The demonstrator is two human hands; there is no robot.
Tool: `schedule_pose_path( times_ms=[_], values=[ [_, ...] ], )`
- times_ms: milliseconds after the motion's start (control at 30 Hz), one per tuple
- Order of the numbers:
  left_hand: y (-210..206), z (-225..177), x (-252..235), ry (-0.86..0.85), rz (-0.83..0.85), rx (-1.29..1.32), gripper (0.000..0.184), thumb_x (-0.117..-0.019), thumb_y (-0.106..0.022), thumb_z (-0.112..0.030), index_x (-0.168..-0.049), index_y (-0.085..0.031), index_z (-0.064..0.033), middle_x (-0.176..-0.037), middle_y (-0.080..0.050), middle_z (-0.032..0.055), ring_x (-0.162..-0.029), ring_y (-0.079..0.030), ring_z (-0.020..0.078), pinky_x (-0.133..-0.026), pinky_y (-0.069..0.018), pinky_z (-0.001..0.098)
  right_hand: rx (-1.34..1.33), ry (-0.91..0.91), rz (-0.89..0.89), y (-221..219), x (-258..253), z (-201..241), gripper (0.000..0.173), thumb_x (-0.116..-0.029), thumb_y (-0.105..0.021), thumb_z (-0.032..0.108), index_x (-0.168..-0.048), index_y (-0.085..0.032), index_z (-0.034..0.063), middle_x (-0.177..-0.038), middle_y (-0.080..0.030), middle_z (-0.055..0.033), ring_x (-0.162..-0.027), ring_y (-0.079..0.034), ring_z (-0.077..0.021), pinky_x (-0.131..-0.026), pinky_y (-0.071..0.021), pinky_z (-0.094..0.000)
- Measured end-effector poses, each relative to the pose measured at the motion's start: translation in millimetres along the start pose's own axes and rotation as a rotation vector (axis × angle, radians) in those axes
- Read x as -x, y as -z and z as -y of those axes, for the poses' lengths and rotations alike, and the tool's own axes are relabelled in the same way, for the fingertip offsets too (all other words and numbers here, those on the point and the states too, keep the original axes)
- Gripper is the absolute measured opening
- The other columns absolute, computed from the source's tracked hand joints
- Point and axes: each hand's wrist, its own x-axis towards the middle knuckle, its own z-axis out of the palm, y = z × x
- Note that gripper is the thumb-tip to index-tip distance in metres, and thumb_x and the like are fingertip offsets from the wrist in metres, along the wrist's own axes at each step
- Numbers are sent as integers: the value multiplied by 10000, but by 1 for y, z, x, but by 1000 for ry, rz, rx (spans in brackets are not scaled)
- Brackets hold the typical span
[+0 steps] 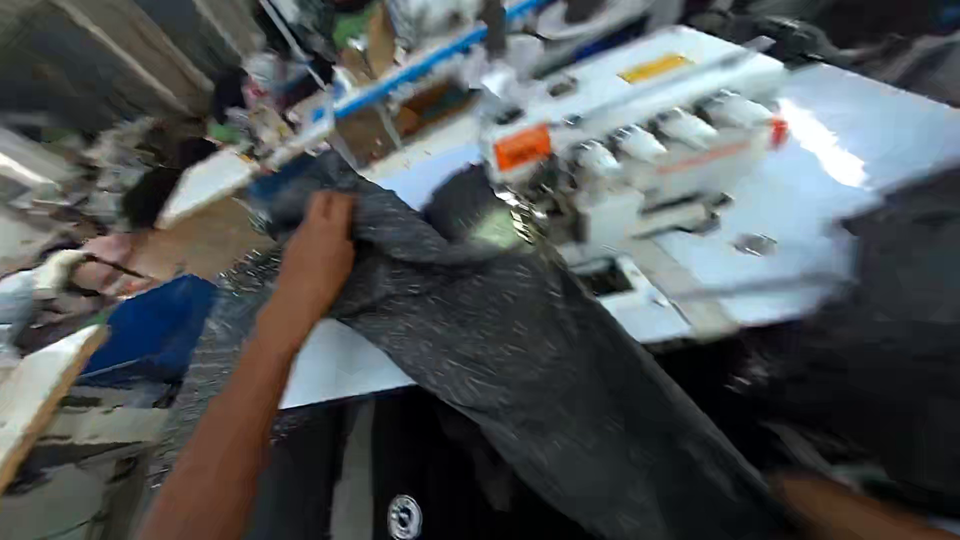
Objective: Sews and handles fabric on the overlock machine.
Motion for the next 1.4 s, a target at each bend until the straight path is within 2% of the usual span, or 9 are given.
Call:
schedule_pose_path(
  times_ms=[133,233,333,500,667,833,1000,1200,1400],
  values=[
    [-37,-27,18,-119,12,188,466,-971,-642,-117,-1425,-553,-63,-1471,-502,217,-985,-699,360,-798,-601,567,222,-194,-417,-27,-11,-36,303,-864,-797,266,-1070,-728,55,-895,-706,-251,-849,-690,-500,-690,-514,-725],
    [-50,-63,34,-184,-163,352,338,-991,-590,-136,-1312,-641,-47,-1279,-630,170,-845,-696,227,-704,-616,422,229,100,-901,-4,-28,1,242,-922,-681,316,-1043,-728,112,-806,-697,-79,-676,-693,-306,-561,-556,-574],
    [-46,-100,51,-218,-220,468,289,-1005,-581,-129,-1268,-653,-34,-1165,-682,125,-836,-681,156,-703,-598,340,67,297,-1117,18,-51,55,336,-979,-559,427,-1050,-710,135,-828,-680,8,-667,-661,-159,-561,-564,-409],
    [-58,-127,79,-210,-154,585,261,-1013,-582,-199,-1239,-669,-101,-1066,-699,-3,-850,-675,72,-710,-600,279,89,320,-1055,39,-92,77,237,-970,-660,349,-943,-726,123,-893,-666,-64,-795,-673,-261,-639,-560,-490],
    [-66,-155,89,-113,-27,952,263,-1031,-583,-292,-1203,-658,-108,-975,-704,-44,-809,-679,74,-695,-605,268,113,474,-1251,36,-76,96,238,-932,-647,320,-787,-677,133,-809,-660,-18,-765,-656,-196,-643,-533,-404],
    [-78,-184,77,68,130,1255,205,-1048,-570,-273,-1068,-701,-116,-777,-648,27,-621,-597,142,-534,-508,280,-21,689,-1085,16,-74,124,137,-912,-667,270,-814,-699,179,-753,-648,72,-695,-628,-59,-611,-532,-271],
    [-82,-186,81,360,72,1650,212,-1079,-483,-217,-1063,-635,-70,-948,-662,89,-824,-673,171,-792,-595,359,-243,617,-1076,40,-86,106,113,-944,-665,255,-980,-722,164,-796,-681,88,-665,-637,-6,-584,-566,-223],
    [-76,-201,75,471,-51,1815,291,-1119,-389,-252,-1145,-616,-73,-1043,-669,96,-959,-679,164,-865,-588,366,-104,529,-1154,90,-122,126,273,-951,-697,299,-1108,-732,79,-913,-712,-37,-749,-679,-130,-674,-591,-328],
    [-76,-190,65,431,-74,1440,186,-974,-716,-291,-1014,-685,-112,-808,-622,48,-641,-589,116,-554,-516,251,22,499,-965,129,-116,133,107,-935,-654,177,-905,-744,128,-743,-690,-11,-654,-656,-150,-607,-540,-408]
  ],
)
